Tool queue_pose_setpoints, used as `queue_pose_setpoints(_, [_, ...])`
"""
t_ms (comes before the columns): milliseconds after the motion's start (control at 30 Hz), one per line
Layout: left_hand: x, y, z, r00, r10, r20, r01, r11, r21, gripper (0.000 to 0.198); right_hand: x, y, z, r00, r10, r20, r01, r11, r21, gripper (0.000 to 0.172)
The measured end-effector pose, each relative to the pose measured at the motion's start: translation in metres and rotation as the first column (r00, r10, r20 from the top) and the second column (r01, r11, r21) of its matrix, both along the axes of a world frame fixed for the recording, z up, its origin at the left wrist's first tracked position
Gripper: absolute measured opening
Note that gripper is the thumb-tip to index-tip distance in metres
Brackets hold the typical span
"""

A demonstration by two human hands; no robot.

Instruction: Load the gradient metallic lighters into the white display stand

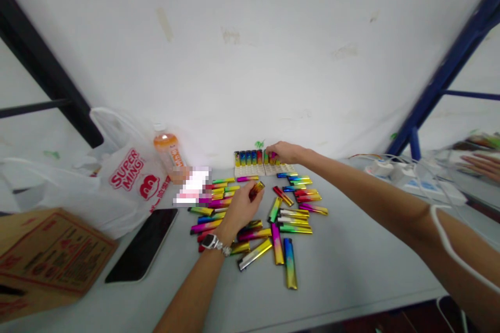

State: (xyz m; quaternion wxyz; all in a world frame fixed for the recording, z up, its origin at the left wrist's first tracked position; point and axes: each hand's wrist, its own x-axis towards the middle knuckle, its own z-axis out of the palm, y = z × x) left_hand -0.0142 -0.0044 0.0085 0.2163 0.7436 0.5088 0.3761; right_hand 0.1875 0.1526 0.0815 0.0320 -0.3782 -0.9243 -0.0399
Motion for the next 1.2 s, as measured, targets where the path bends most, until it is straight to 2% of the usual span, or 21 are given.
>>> queue_pose_setpoints(333, [0.001, 0.001, -0.001, 1.000, 0.000, 0.008, 0.000, 1.000, -0.001, 0.026, -0.008, -0.004, -0.001, 0.996, 0.040, 0.085, -0.043, 0.998, 0.036, 0.040])
queue_pose_setpoints(433, [0.000, 0.001, -0.002, 1.000, 0.003, 0.004, -0.003, 1.000, -0.009, 0.026, -0.009, -0.005, -0.004, 0.992, 0.055, 0.115, -0.065, 0.994, 0.087, 0.036])
queue_pose_setpoints(567, [-0.001, 0.003, -0.004, 1.000, 0.009, 0.000, -0.009, 1.000, 0.003, 0.025, -0.005, -0.009, -0.017, 0.995, 0.069, 0.074, -0.083, 0.977, 0.195, 0.039])
queue_pose_setpoints(700, [-0.001, 0.003, -0.006, 1.000, 0.009, 0.002, -0.009, 1.000, 0.008, 0.025, 0.002, -0.014, -0.031, 0.999, 0.017, -0.037, -0.006, 0.957, 0.289, 0.040])
queue_pose_setpoints(900, [0.000, 0.002, -0.003, 1.000, 0.013, 0.004, -0.013, 1.000, 0.007, 0.024, 0.007, -0.028, -0.044, 0.986, -0.025, -0.165, 0.088, 0.916, 0.390, 0.043])
queue_pose_setpoints(1100, [-0.003, 0.001, -0.004, 0.999, 0.038, 0.000, -0.038, 0.999, 0.035, 0.023, 0.005, -0.044, -0.062, 0.955, -0.146, -0.256, 0.241, 0.888, 0.392, 0.052])
queue_pose_setpoints(1200, [-0.002, 0.000, -0.003, 0.999, 0.043, 0.006, -0.043, 0.999, 0.030, 0.023, 0.002, -0.048, -0.063, 0.926, -0.215, -0.309, 0.324, 0.873, 0.365, 0.051])
